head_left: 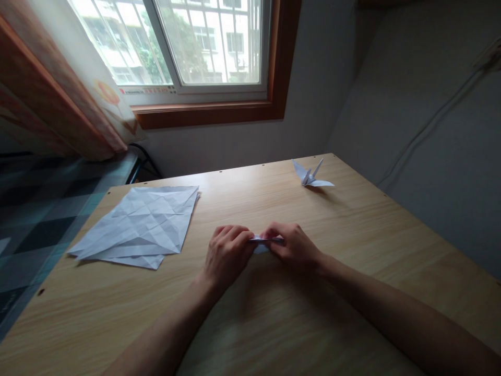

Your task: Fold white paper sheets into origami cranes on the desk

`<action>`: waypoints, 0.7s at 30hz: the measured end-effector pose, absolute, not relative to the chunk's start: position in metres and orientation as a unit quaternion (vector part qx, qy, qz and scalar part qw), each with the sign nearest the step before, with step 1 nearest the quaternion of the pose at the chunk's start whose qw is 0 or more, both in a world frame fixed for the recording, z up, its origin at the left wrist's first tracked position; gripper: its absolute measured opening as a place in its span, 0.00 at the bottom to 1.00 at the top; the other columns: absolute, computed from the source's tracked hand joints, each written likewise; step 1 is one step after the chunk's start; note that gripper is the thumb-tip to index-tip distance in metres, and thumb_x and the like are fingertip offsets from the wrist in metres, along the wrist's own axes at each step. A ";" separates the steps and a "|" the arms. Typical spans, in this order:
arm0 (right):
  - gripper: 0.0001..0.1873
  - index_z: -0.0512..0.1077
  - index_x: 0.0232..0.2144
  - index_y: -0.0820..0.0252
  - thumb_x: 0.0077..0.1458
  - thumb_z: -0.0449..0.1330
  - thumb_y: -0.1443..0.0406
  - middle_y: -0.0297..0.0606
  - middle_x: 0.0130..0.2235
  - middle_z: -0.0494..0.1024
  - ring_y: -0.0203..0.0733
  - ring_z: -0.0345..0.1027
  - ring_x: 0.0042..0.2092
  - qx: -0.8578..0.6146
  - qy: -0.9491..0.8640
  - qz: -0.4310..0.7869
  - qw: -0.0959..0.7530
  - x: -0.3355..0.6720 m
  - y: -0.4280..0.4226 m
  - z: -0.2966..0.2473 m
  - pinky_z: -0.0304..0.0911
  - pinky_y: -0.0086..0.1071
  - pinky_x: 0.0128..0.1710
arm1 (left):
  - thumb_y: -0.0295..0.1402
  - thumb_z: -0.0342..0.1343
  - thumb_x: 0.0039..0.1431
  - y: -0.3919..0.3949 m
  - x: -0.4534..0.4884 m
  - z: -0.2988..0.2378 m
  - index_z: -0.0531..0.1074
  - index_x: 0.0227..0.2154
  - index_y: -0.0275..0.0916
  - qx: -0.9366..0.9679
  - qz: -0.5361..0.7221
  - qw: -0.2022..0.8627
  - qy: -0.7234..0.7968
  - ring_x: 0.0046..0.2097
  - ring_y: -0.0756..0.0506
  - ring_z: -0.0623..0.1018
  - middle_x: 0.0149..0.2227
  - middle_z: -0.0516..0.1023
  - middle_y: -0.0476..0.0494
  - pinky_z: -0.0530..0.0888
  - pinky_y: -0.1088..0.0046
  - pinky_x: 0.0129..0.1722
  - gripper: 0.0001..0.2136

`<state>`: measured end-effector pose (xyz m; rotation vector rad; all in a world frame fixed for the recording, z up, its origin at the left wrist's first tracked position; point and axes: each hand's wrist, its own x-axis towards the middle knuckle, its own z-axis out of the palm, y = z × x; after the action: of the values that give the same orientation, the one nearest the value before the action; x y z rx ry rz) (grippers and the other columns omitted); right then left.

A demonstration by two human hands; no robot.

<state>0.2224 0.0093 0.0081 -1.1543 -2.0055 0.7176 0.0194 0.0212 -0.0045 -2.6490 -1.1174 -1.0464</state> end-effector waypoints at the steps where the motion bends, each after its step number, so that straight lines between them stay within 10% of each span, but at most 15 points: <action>1: 0.08 0.73 0.31 0.59 0.50 0.58 0.74 0.37 0.34 0.81 0.41 0.76 0.35 -0.434 -0.778 0.266 0.368 0.223 0.010 0.007 0.68 0.31 0.36 | 0.32 0.56 0.61 0.021 0.019 -0.004 0.73 0.32 0.41 -0.861 -0.352 0.046 -0.363 0.37 0.46 0.77 0.34 0.80 0.47 0.68 0.67 0.41 0.04; 11: 0.08 0.69 0.27 0.59 0.56 0.56 0.73 0.47 0.51 0.76 0.45 0.70 0.48 -0.291 -0.853 0.001 0.433 0.224 0.012 0.002 0.71 0.41 0.45 | 0.26 0.53 0.60 0.015 0.017 0.004 0.69 0.30 0.40 -0.863 -0.374 0.119 -0.316 0.31 0.48 0.75 0.30 0.80 0.49 0.64 0.69 0.35 0.05; 21: 0.13 0.71 0.31 0.61 0.63 0.48 0.73 0.46 0.44 0.80 0.44 0.75 0.43 -0.254 -0.935 -0.081 0.233 0.228 0.014 -0.009 0.70 0.37 0.43 | 0.25 0.49 0.60 0.017 0.016 0.006 0.70 0.29 0.40 -0.917 -0.239 0.143 -0.286 0.36 0.45 0.73 0.31 0.77 0.45 0.65 0.65 0.38 0.07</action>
<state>0.2283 0.0137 -0.0090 -0.6972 -2.5685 -0.2231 0.0160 0.0168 0.0057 -2.6450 -0.8240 -0.6880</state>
